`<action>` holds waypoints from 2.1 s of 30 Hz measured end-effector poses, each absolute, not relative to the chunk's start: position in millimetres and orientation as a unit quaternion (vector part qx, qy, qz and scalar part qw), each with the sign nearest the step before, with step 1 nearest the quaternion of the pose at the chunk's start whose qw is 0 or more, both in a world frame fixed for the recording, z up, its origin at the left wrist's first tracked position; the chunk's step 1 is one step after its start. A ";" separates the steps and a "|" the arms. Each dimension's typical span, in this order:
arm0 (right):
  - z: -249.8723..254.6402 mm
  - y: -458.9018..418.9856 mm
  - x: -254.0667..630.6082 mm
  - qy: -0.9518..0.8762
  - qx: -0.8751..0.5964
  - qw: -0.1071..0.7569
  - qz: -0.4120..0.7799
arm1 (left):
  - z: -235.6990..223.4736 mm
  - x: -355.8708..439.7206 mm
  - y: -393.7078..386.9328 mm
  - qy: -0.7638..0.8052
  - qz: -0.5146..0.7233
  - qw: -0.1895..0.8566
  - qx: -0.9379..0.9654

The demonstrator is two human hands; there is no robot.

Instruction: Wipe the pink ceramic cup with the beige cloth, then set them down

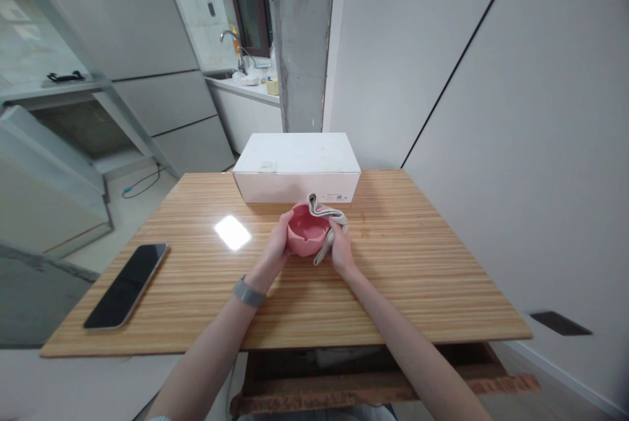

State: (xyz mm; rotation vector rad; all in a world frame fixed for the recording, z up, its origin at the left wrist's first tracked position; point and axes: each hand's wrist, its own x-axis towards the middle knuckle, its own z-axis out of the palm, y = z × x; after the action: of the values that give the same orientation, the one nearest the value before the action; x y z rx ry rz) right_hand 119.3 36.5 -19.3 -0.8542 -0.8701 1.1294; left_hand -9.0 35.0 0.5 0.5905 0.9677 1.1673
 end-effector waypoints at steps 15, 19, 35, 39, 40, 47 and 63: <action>-6.8 51.5 157.8 -0.341 -0.337 0.559 0.677 | -2.7 -20.5 34.7 0.449 0.354 0.758 0.314; -19.3 52.9 146.9 -0.348 -0.370 0.640 0.576 | -2.3 -12.2 33.6 0.461 0.420 0.724 0.295; -22.0 60.7 163.1 -0.389 -0.347 0.569 0.637 | 0.6 -21.9 34.7 0.428 0.326 0.774 0.333; -27.6 61.7 151.2 -0.369 -0.368 0.629 0.577 | -0.8 -17.9 37.4 0.448 0.404 0.742 0.292; -28.4 61.6 147.4 -0.366 -0.376 0.643 0.557 | -0.6 -16.7 37.6 0.445 0.424 0.738 0.277; -20.8 57.2 141.2 -0.376 -0.373 0.708 0.467 | 0.6 -11.1 31.1 0.341 0.462 0.778 0.253; -15.9 52.1 134.6 -0.409 -0.379 0.698 0.450 | -1.1 -15.5 35.7 0.365 0.490 0.740 0.282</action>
State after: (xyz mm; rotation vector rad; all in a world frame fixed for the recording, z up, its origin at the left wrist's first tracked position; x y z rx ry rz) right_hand 134.6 52.1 -15.9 -0.8447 -0.9121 1.0027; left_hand -15.5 35.7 -1.1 0.6195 0.8012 1.0746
